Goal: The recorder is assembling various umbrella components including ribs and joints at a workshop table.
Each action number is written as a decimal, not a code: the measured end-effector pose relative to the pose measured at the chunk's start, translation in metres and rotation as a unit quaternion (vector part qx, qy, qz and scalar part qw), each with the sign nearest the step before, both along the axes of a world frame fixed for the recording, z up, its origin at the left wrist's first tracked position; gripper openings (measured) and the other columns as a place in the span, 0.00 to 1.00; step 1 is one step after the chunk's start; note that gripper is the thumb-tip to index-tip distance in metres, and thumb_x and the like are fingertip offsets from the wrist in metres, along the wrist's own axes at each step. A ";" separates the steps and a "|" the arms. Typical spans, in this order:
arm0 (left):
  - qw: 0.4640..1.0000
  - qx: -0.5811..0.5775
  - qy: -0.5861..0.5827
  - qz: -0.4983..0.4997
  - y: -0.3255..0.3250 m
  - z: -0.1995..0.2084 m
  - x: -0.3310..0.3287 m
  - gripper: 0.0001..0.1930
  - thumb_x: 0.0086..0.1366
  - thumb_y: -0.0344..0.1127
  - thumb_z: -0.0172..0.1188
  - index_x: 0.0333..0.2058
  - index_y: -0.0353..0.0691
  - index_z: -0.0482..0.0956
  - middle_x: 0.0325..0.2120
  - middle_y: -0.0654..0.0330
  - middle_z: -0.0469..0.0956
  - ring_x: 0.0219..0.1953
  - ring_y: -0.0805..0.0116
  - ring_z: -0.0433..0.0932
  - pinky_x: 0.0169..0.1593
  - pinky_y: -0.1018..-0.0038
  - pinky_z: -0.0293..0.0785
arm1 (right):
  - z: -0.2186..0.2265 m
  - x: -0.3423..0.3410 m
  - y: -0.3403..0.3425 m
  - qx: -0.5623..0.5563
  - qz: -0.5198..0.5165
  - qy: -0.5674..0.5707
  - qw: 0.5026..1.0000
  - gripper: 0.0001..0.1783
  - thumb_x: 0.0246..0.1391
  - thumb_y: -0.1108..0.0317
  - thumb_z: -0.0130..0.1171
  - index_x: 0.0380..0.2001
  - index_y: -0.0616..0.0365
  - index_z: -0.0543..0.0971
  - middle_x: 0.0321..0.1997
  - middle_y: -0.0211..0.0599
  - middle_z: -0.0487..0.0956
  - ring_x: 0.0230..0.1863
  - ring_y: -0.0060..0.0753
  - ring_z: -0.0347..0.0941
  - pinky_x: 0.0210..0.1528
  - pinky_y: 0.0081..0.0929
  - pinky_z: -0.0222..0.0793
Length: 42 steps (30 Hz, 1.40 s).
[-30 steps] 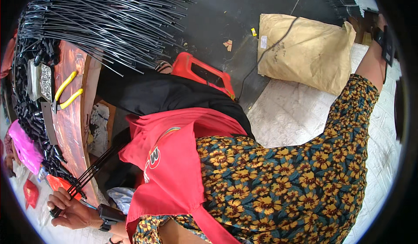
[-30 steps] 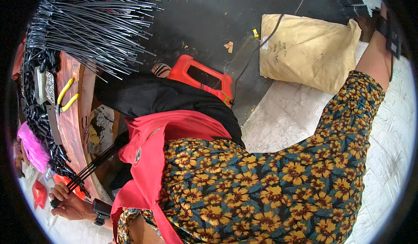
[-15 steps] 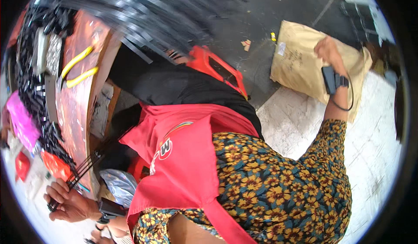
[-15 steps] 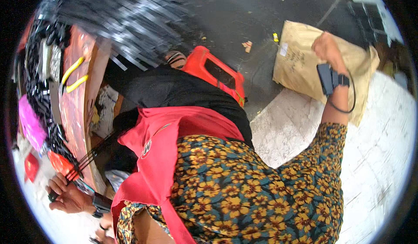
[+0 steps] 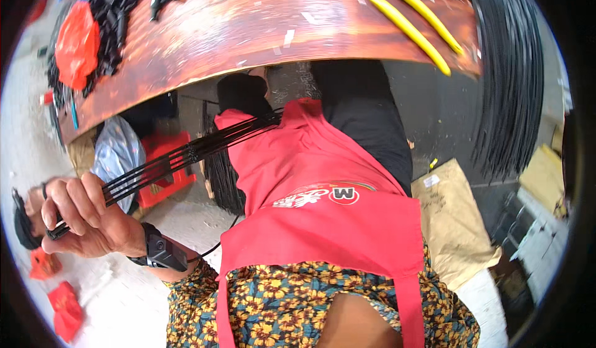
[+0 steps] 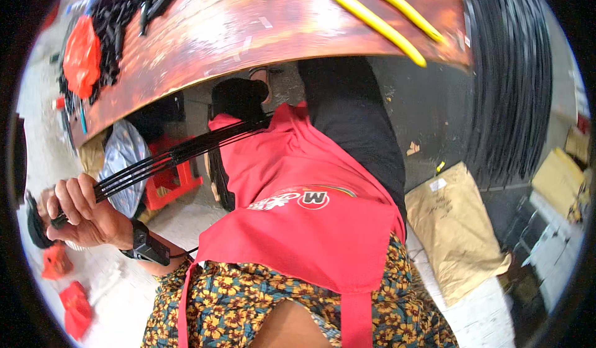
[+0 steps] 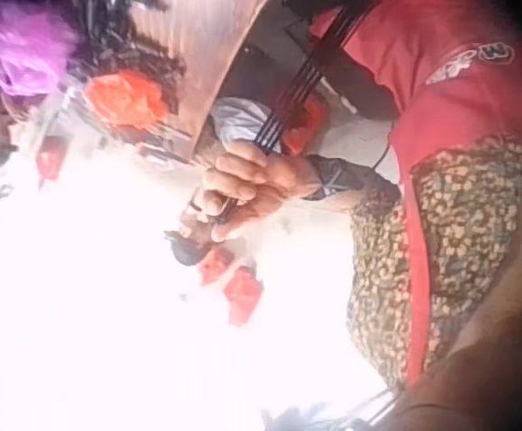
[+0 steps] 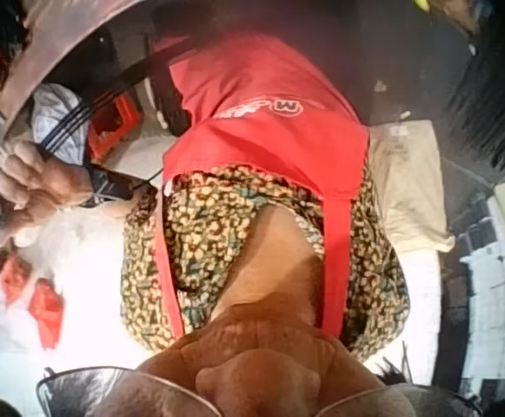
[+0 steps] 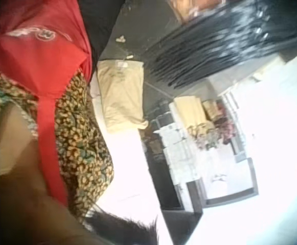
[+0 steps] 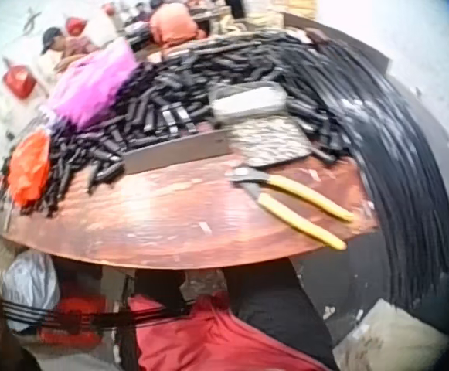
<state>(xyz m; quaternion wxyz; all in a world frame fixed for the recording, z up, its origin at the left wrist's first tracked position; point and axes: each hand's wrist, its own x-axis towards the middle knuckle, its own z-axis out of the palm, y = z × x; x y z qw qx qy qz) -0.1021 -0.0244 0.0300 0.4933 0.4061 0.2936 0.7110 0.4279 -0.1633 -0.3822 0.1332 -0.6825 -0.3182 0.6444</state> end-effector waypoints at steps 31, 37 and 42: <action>0.988 0.002 0.144 -0.050 -0.036 0.008 0.067 0.29 0.64 0.60 0.51 0.35 0.33 0.70 0.25 0.56 0.71 0.27 0.68 0.72 0.33 0.72 0.70 | 0.354 -0.176 0.252 0.577 0.235 -0.455 0.636 0.24 0.42 0.51 0.66 0.39 0.57 0.81 0.36 0.46 0.77 0.39 0.45 0.73 0.43 0.39 0.68; 0.984 -0.010 0.172 -0.047 -0.042 -0.003 0.072 0.27 0.66 0.58 0.50 0.34 0.33 0.70 0.25 0.56 0.72 0.27 0.67 0.73 0.35 0.72 0.72 | 0.392 -0.183 0.252 0.456 0.210 -0.217 0.837 0.19 0.42 0.56 0.65 0.23 0.65 0.80 0.22 0.43 0.79 0.23 0.37 0.77 0.27 0.30 0.72; 0.998 -0.017 0.061 -0.005 -0.031 -0.006 0.069 0.25 0.69 0.55 0.46 0.31 0.35 0.69 0.19 0.60 0.67 0.19 0.71 0.64 0.25 0.75 0.60 | 0.424 -0.203 0.200 0.285 0.179 0.324 0.884 0.14 0.51 0.67 0.57 0.39 0.66 0.76 0.30 0.41 0.80 0.23 0.21 0.74 0.27 0.20 0.71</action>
